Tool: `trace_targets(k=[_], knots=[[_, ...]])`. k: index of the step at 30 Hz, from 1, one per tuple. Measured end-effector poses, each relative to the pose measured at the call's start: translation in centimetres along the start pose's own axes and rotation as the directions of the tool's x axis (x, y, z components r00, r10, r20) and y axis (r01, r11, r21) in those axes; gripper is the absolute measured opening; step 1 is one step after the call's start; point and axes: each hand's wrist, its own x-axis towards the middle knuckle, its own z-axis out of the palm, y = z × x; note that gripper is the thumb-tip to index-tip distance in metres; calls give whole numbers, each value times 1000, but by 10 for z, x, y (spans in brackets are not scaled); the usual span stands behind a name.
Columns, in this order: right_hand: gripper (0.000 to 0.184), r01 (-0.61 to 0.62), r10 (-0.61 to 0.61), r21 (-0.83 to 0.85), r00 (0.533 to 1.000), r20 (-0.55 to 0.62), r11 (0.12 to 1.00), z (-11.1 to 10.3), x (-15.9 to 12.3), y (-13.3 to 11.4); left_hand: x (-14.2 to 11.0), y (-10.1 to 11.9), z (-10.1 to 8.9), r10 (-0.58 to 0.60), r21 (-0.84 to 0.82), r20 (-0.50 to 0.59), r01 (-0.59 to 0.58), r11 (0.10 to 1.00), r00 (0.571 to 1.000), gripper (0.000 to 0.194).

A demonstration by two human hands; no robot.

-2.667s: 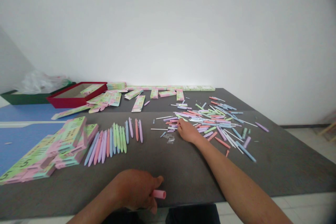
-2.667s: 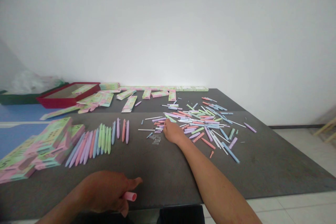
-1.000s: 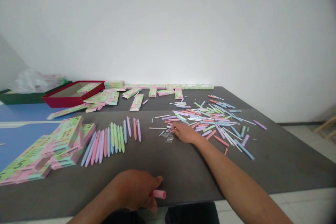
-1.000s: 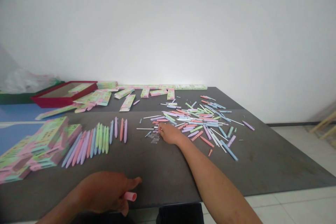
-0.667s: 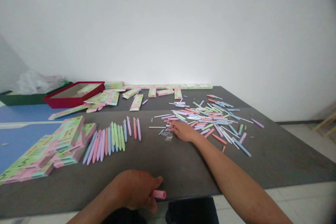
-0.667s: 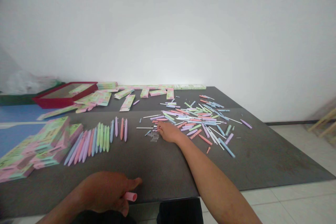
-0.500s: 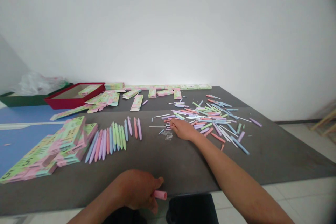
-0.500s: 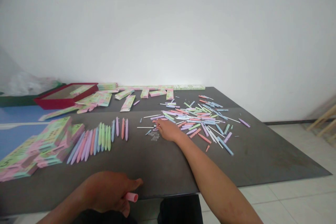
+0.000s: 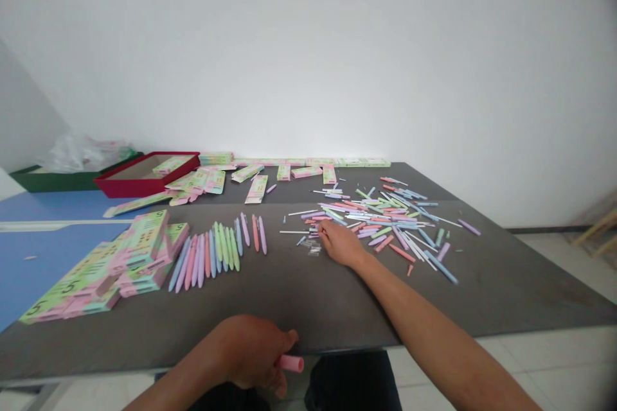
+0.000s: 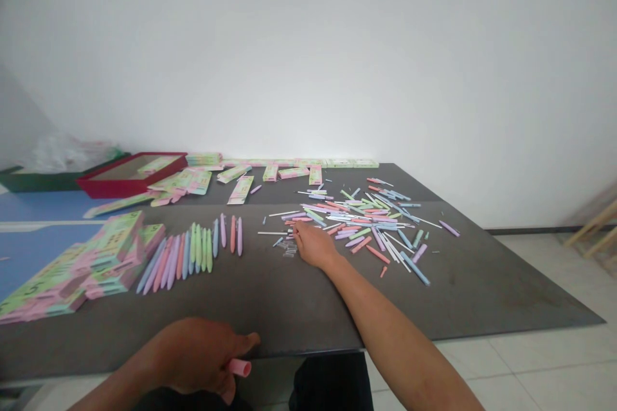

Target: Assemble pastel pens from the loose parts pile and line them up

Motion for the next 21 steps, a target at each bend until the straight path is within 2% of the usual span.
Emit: trace_targets(k=[8, 14, 16, 21], knots=[[18, -3, 5, 45, 999, -35, 999, 1, 0, -1, 5, 3, 3, 25, 3, 6, -25, 1000, 1000, 65], [28, 34, -29, 88, 998, -57, 996, 1, 1, -1, 1, 7, 0, 23, 11, 23, -23, 1000, 999, 65], [30, 45, -42, 86, 999, -33, 995, 3, 2, -2, 0, 7, 0, 25, 7, 22, -25, 1000, 999, 64], [23, -18, 16, 50, 1000, 27, 999, 6, 2, -1, -1, 4, 6, 6, -8, 23, -5, 1000, 1000, 67]])
